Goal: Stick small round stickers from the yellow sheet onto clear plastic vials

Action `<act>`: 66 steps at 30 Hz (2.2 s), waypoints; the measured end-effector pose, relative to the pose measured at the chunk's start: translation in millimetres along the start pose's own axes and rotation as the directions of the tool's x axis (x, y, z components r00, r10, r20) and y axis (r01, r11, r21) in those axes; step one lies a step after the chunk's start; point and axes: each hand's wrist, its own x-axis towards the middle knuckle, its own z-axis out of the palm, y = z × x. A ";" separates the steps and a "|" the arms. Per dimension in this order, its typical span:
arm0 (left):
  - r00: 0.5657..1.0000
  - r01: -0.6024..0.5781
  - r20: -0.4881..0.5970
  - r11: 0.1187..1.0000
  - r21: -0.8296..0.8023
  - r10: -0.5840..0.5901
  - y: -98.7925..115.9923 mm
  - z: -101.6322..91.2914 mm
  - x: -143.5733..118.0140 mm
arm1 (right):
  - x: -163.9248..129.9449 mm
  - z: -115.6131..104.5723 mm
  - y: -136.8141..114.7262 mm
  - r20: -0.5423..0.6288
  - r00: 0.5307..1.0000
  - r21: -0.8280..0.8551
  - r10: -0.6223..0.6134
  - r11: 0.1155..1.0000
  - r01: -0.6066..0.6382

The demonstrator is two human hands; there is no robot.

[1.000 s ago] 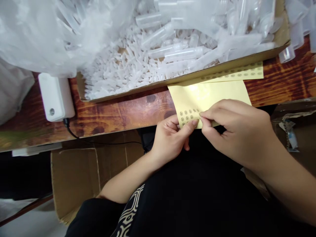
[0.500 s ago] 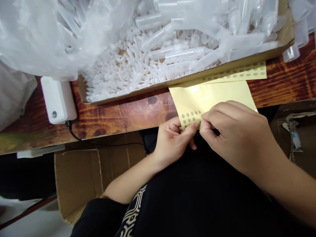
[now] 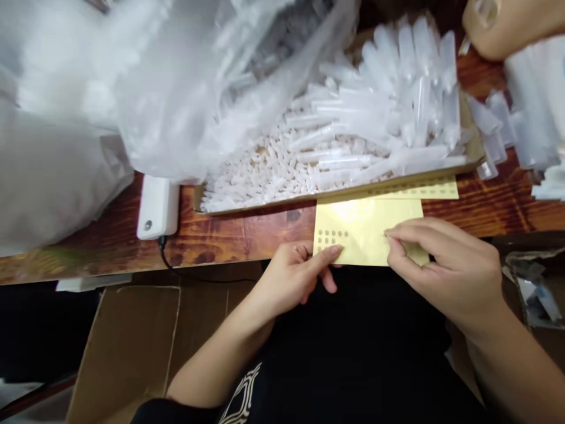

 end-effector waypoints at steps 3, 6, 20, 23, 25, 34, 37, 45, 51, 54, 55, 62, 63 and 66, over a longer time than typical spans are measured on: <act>0.992 0.030 -0.125 0.965 0.262 0.003 11.9 -15.2 -1.4 | 2.9 0.5 4.2 -0.015 0.982 0.076 -0.191 0.979 0.191; 0.924 0.084 -0.345 0.792 0.605 0.165 29.6 -27.8 -1.5 | 6.2 9.3 6.2 -0.039 0.931 0.073 -0.362 0.929 0.364; 0.718 -0.228 0.141 0.039 0.973 0.682 105.3 -74.8 66.3 | 4.4 32.7 24.2 -0.181 0.948 0.307 -0.261 0.901 0.307; 0.677 -0.298 0.100 0.148 0.943 0.729 107.9 -80.5 66.9 | 1.5 34.5 28.3 -0.168 0.959 0.339 -0.227 0.900 0.272; 0.625 -0.438 0.038 0.310 0.844 0.780 106.1 -86.4 69.1 | -0.9 36.6 29.9 -0.157 0.967 0.361 -0.199 0.900 0.244; 0.699 -0.691 -0.269 0.529 -0.493 0.663 79.7 -52.9 60.0 | 7.9 20.5 15.0 -0.161 0.980 0.528 -0.116 0.829 0.185; 0.739 -0.646 -0.301 0.507 -0.571 0.602 67.1 -35.3 39.5 | 21.6 0.8 -3.3 -0.251 0.957 0.572 -0.144 0.775 0.267; 0.682 -0.699 -0.178 0.560 -0.445 0.709 29.7 -24.6 12.0 | 64.4 -20.1 -41.6 -0.335 0.797 0.269 -0.503 0.760 0.592; 0.531 -0.841 -0.025 0.523 -0.140 0.847 15.4 -36.2 5.0 | 66.5 -13.1 -43.5 -0.222 0.736 0.225 -0.640 0.700 0.677; 0.493 -0.863 0.030 0.493 -0.110 0.870 17.5 -38.9 1.2 | 61.8 -17.9 -40.8 -0.137 0.740 0.200 -0.659 0.713 0.672; 0.497 -0.858 0.047 0.499 -0.120 0.867 18.4 -39.2 0.5 | 60.8 -20.5 -39.9 -0.104 0.739 0.199 -0.666 0.714 0.671; 0.556 -0.806 0.149 0.574 -0.140 0.817 17.9 -42.2 3.1 | 56.6 -31.4 -39.3 0.065 0.779 0.262 -0.624 0.764 0.590; 0.556 -0.808 0.148 0.574 -0.136 0.818 17.6 -42.7 3.6 | 55.9 -31.5 -39.5 0.066 0.789 0.257 -0.611 0.775 0.578; 0.566 -0.806 0.134 0.580 -0.121 0.814 17.7 -43.0 4.0 | 55.0 -31.6 -38.4 0.086 0.796 0.224 -0.599 0.790 0.571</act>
